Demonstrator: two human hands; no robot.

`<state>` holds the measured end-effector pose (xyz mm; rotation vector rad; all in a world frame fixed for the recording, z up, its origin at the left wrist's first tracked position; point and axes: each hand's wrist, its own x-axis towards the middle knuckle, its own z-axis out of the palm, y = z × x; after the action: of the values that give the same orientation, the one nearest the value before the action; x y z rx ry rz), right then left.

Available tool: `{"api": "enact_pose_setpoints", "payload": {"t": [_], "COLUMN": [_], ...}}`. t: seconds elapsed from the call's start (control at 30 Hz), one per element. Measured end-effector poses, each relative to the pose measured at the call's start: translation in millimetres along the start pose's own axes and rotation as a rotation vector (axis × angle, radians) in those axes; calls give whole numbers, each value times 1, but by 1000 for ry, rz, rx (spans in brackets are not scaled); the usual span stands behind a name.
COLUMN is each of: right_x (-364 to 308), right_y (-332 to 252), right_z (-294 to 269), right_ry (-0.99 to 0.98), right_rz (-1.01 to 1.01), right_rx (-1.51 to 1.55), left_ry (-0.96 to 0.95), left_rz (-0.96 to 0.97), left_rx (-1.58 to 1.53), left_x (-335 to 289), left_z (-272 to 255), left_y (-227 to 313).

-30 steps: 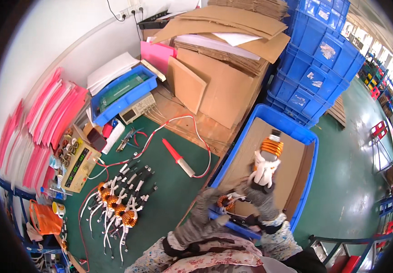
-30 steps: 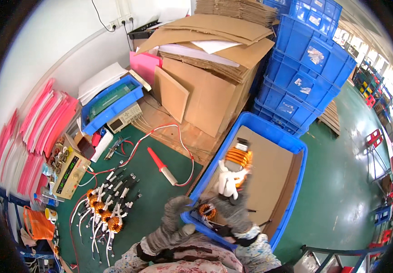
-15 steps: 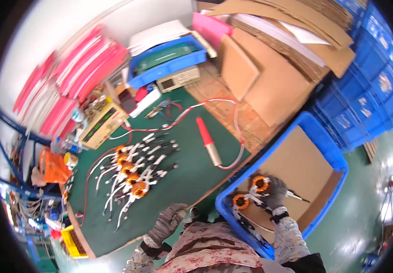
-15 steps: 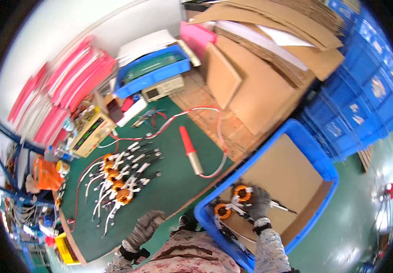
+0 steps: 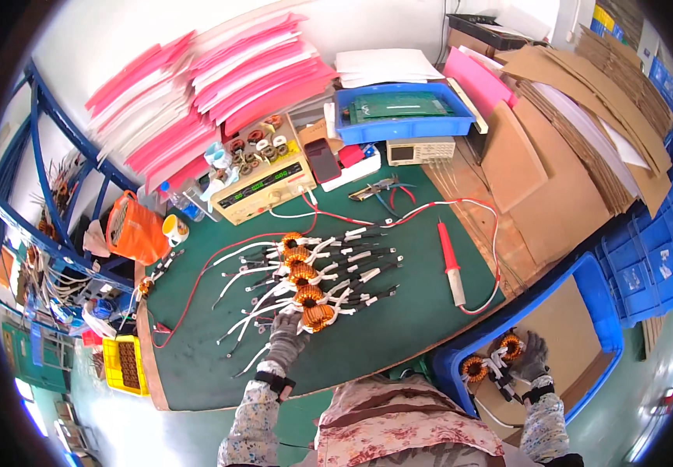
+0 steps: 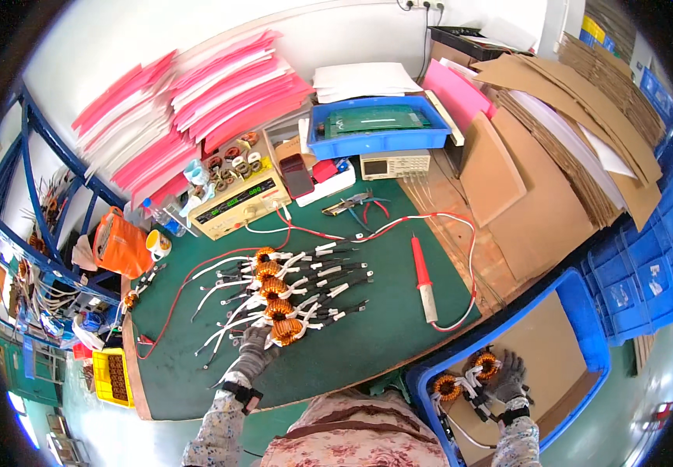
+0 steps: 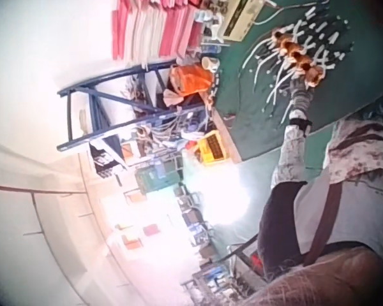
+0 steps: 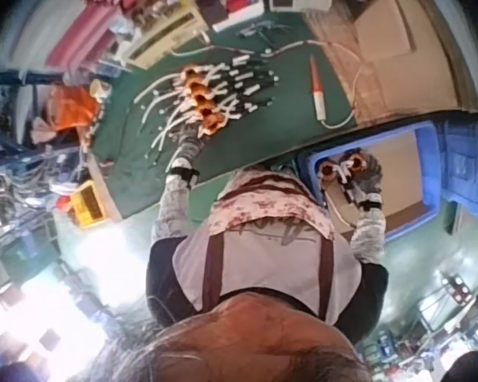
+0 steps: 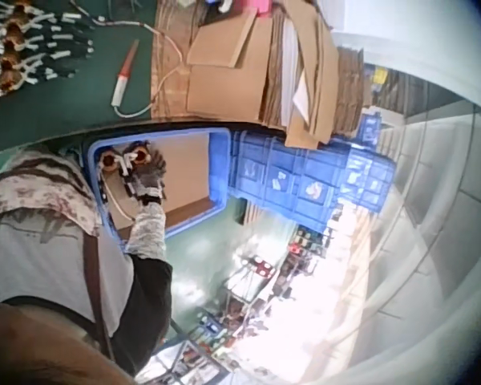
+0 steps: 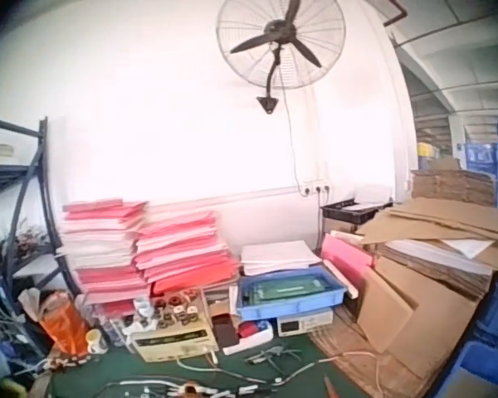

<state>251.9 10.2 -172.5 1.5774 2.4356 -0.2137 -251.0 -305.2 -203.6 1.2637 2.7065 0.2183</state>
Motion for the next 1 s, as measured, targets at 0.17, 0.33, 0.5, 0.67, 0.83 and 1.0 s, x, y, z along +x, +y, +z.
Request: {"api": "enact_pose_setpoints", "payload": {"t": [0.17,0.33,0.5,0.67,0.83,1.0], "right_x": [19,1,10,6,-31,-27], "right_y": [-91,-242,-324,-357,-333,-314], "right_z": [-59,-139,-139,-124,-74,-146], "right_ry": [630,453,47,-1223,-622,-438], "right_rz": [151,-942,-1236,-1091,-1119,-745], "right_rx": [238,325,294,291,1348,403], "left_ry": [-381,-173,184,279,232,92], "left_rz": [-23,175,650,972,957,775], "left_rx": [242,-39,-5,-15,-62,-165], "left_x": [37,7,-4,-4,4,30], "left_z": [-27,-55,-149,-185,-181,-191], "left_y": [30,29,75,93,83,75]}}
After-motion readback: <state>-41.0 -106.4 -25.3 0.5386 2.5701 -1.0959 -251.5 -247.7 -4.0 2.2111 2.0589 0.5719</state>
